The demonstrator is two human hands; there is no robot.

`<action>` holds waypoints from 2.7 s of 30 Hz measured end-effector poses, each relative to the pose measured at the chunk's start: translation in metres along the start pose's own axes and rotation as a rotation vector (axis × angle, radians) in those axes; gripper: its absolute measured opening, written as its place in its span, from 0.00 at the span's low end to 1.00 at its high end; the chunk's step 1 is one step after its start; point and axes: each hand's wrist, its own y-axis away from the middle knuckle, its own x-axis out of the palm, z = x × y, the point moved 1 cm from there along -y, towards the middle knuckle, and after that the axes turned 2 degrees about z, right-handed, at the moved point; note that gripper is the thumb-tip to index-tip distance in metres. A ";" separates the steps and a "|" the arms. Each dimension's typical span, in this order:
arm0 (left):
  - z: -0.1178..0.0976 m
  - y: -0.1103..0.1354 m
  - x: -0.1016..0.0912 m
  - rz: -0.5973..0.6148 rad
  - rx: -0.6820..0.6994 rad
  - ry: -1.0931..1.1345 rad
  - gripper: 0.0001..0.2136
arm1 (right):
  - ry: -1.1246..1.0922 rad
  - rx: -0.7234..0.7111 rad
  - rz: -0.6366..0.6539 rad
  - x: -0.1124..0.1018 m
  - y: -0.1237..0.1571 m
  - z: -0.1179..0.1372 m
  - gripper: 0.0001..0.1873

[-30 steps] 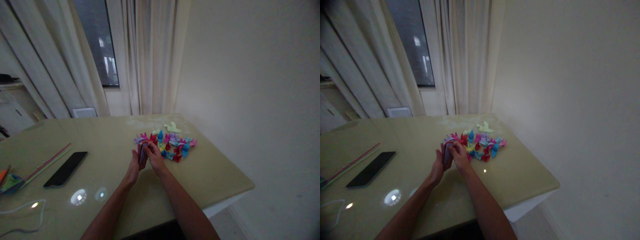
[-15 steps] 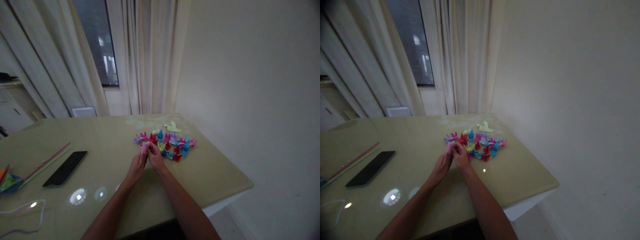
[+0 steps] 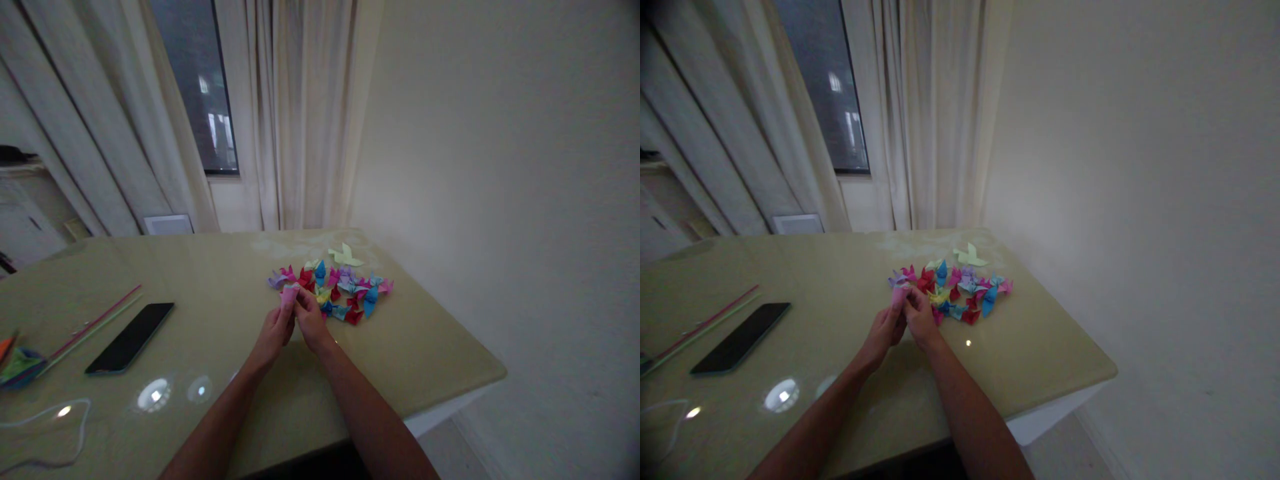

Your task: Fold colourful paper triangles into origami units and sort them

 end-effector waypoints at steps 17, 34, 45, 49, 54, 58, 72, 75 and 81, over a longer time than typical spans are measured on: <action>0.002 -0.002 -0.002 0.028 -0.193 0.257 0.33 | -0.005 -0.016 -0.041 0.002 0.004 -0.001 0.13; 0.001 0.000 -0.002 0.034 -0.126 0.169 0.36 | 0.027 -0.051 -0.048 0.002 0.002 0.005 0.14; -0.007 -0.001 -0.004 -0.107 -0.085 0.145 0.38 | 0.088 -0.026 -0.300 -0.006 -0.001 -0.005 0.19; -0.009 0.001 -0.004 -0.191 -0.027 0.049 0.38 | 0.099 -0.021 -0.279 -0.008 -0.003 -0.003 0.18; -0.016 0.000 -0.016 -0.340 0.102 -0.068 0.34 | 0.079 -0.052 -0.283 0.003 0.007 -0.001 0.19; -0.044 -0.021 -0.030 -0.377 0.185 -0.311 0.28 | 0.080 -0.107 -0.316 0.016 0.021 -0.002 0.22; -0.119 -0.117 -0.004 0.264 0.397 -0.678 0.18 | 0.756 -0.464 -0.535 -0.159 -0.015 0.064 0.25; -0.120 -0.135 0.003 0.285 0.408 -0.674 0.18 | 0.708 -0.401 -0.632 -0.176 -0.007 0.056 0.25; -0.114 -0.174 0.024 0.233 0.427 -0.706 0.24 | 0.427 -0.303 -0.728 -0.183 -0.013 0.056 0.23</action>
